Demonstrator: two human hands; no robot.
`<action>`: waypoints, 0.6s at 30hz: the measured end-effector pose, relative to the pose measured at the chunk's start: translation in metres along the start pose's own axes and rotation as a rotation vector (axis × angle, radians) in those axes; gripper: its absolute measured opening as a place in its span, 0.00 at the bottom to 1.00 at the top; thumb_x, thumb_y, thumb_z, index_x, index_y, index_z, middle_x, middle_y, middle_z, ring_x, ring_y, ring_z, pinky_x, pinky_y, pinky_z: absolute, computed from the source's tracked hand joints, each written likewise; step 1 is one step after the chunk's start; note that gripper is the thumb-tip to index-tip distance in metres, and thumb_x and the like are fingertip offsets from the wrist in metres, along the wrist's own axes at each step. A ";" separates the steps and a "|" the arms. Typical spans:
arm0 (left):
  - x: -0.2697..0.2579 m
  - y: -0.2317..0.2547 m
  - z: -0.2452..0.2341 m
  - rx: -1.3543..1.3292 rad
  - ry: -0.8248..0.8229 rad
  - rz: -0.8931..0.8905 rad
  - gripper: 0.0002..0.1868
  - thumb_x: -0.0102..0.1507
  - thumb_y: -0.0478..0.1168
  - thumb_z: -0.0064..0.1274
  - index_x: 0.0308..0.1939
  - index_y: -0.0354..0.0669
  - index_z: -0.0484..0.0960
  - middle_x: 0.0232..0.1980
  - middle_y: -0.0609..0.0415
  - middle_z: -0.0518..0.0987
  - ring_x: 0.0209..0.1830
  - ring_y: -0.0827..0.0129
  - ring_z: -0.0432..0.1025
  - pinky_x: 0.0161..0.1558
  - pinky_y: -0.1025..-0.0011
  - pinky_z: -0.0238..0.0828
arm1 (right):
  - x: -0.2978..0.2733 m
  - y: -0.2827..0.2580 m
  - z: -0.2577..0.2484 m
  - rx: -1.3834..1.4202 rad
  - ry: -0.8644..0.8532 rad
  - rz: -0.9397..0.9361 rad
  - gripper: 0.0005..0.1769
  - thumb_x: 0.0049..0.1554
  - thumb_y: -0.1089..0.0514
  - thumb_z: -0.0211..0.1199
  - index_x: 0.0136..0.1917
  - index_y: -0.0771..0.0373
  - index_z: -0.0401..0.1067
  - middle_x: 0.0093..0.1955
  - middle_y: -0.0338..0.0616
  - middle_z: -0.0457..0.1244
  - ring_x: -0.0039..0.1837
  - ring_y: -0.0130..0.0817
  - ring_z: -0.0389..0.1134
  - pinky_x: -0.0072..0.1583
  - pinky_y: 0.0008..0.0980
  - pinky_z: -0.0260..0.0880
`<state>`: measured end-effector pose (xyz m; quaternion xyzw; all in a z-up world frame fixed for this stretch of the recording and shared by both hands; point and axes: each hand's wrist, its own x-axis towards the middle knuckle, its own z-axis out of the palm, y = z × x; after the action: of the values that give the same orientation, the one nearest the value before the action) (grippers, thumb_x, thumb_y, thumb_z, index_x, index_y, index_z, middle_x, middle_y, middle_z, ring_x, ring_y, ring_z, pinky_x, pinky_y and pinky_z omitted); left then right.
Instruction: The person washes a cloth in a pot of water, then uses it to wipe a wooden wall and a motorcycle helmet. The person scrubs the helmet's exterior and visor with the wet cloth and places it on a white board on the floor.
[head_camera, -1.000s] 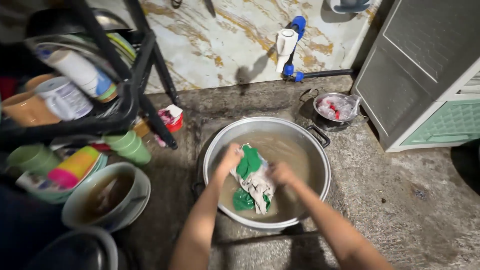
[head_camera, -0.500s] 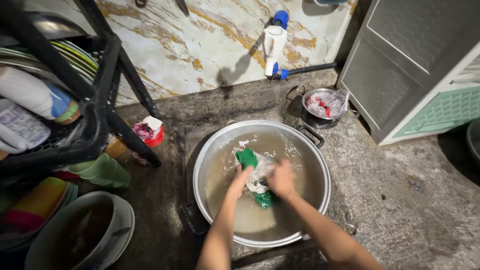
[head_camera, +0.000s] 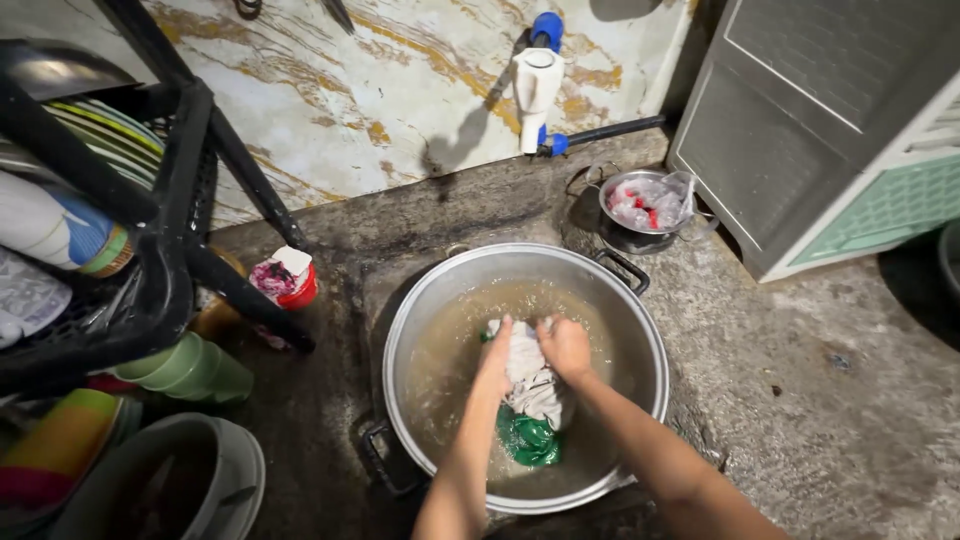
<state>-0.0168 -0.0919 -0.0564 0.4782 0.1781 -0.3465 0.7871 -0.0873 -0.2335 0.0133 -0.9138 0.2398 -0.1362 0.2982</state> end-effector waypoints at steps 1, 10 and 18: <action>0.004 0.006 -0.002 0.175 0.010 0.137 0.33 0.62 0.61 0.60 0.56 0.35 0.82 0.52 0.44 0.83 0.48 0.57 0.77 0.52 0.54 0.74 | 0.009 0.008 -0.002 -0.040 0.031 0.043 0.22 0.58 0.43 0.62 0.54 0.64 0.74 0.50 0.61 0.67 0.56 0.57 0.70 0.58 0.49 0.70; 0.020 -0.007 -0.054 1.525 0.289 0.388 0.34 0.54 0.49 0.69 0.59 0.39 0.73 0.66 0.39 0.69 0.63 0.40 0.66 0.58 0.48 0.69 | -0.025 -0.006 -0.012 -0.402 -0.508 -0.169 0.49 0.57 0.38 0.65 0.82 0.49 0.45 0.85 0.58 0.35 0.80 0.63 0.41 0.72 0.69 0.46; -0.005 0.025 -0.058 0.029 0.009 0.058 0.31 0.57 0.40 0.54 0.66 0.44 0.68 0.59 0.46 0.77 0.54 0.50 0.76 0.51 0.46 0.76 | -0.053 -0.054 -0.020 -0.163 -0.118 -0.190 0.14 0.48 0.50 0.73 0.50 0.45 0.80 0.63 0.52 0.58 0.67 0.55 0.58 0.65 0.57 0.59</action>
<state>0.0005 -0.0320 -0.0657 0.4959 0.1626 -0.3239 0.7892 -0.1207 -0.1782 0.0565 -0.9600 0.1445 -0.0901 0.2221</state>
